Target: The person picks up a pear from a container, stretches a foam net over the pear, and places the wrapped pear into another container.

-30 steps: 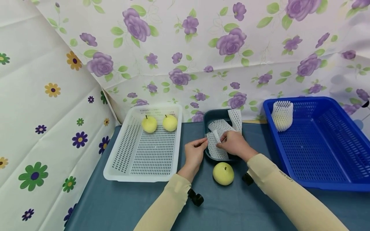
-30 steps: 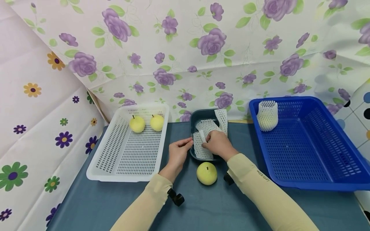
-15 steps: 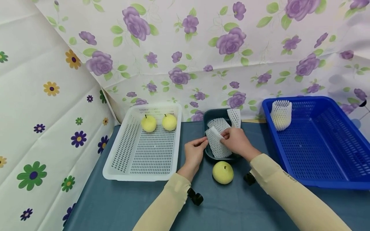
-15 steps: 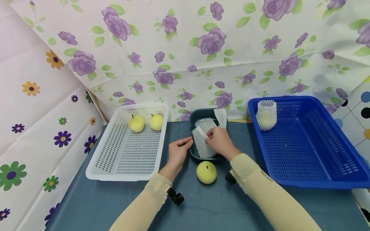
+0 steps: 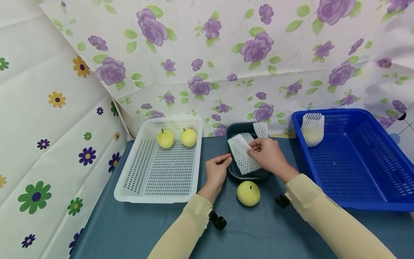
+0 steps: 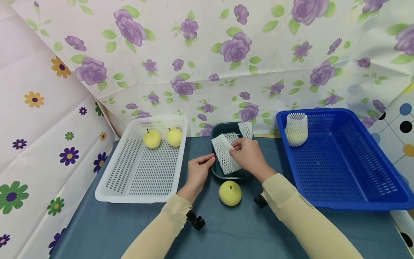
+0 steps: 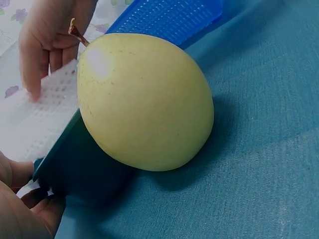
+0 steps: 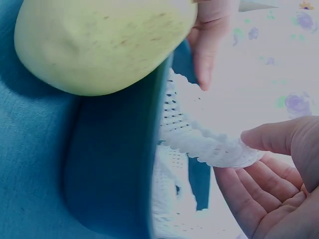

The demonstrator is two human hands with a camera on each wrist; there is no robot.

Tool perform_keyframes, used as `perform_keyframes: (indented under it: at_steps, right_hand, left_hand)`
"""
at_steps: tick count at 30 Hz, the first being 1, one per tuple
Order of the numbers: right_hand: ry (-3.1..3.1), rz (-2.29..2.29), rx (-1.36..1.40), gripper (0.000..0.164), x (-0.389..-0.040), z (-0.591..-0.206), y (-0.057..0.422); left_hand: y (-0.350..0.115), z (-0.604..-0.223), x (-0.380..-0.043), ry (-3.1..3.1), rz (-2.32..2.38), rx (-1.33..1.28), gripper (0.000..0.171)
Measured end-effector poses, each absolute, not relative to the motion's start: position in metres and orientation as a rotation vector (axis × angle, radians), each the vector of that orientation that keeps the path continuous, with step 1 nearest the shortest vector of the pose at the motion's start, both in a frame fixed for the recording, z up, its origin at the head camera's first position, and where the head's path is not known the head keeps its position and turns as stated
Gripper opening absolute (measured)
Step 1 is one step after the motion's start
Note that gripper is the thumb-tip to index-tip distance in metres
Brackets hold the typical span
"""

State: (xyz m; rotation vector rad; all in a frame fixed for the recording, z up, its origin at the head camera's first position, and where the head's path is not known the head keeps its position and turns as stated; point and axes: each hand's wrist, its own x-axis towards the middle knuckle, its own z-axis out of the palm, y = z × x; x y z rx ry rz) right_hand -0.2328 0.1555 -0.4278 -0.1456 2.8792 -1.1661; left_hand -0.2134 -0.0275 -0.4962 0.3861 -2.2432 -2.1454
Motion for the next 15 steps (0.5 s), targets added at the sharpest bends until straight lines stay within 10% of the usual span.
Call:
perform_keyframes:
  at_steps: [15]
  right_hand:
    - [2.908,-1.315,-0.185,0.036,-0.21,-0.405,0.164]
  left_hand:
    - [-0.031,-0.459,-0.211,-2.156,-2.249,0.48,0.034]
